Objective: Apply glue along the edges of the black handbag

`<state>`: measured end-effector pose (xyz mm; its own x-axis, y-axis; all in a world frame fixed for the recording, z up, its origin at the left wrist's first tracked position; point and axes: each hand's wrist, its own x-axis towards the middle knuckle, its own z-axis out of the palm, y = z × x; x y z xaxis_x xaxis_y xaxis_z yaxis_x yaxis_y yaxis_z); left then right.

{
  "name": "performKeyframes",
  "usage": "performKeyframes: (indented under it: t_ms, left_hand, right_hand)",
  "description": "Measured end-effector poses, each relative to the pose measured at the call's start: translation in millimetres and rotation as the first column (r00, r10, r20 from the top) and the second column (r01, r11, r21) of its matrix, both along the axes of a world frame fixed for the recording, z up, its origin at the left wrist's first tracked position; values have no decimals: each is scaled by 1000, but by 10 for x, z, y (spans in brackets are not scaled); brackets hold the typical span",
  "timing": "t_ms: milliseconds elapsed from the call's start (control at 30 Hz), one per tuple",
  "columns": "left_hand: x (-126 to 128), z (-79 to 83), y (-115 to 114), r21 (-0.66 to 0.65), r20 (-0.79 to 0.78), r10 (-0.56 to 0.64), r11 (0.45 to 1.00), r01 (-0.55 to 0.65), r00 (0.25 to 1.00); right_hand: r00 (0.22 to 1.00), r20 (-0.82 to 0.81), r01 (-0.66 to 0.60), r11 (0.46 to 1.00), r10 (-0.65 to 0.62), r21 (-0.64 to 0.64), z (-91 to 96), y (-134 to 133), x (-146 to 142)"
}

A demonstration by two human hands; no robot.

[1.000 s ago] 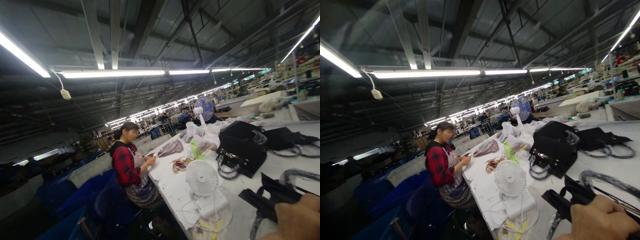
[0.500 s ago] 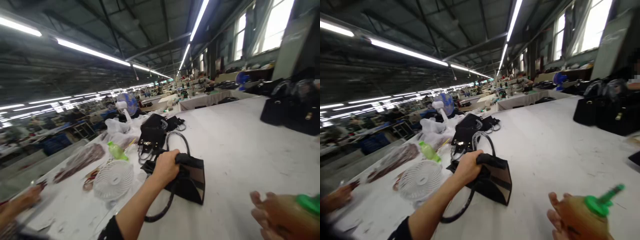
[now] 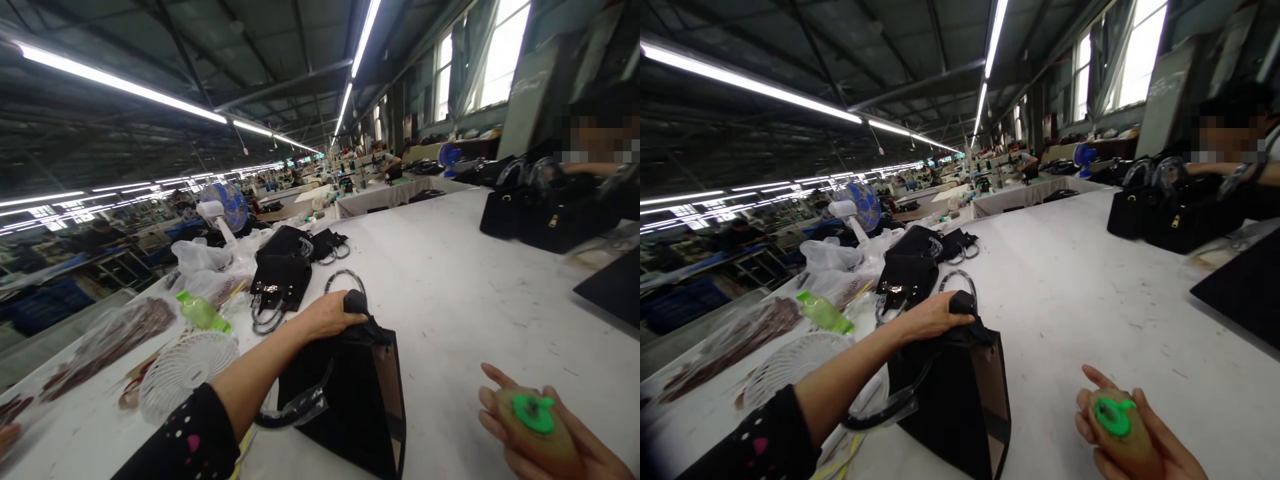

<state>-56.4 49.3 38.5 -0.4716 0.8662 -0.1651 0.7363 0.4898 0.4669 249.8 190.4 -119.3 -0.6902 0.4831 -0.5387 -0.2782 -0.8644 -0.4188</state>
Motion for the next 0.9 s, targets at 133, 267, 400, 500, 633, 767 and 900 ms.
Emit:
performKeyframes:
  t_ms: [133,267,400,500,633,767,900]
  left_hand:
    - [-18,-344,85,44,221,3,999,-13,975]
    - [-68,-572,98,42,280,-1,999,-11,960]
    - [-113,-803,97,53,287,-43,998,29,957]
    - [-132,-988,102,3,303,-50,999,51,952]
    - [-123,-1184,92,-80,290,-22,996,47,957]
    - [-107,-1247,81,-133,270,24,991,12,963]
    - [-100,-1227,111,-169,279,25,985,24,960]
  right_hand:
    - [992,118,48,994,-36,-96,251,-25,-75]
    - [983,161,94,995,-86,-44,296,3,-57]
    - [990,131,46,996,-55,74,150,22,-33]
    - [990,136,-7,970,-27,244,35,13,-36]
    - [979,205,-124,815,7,565,-94,30,-68]
    - [932,361,-264,604,-41,752,-227,109,-161]
    - [880,440,-327,444,-178,834,-315,172,-327]
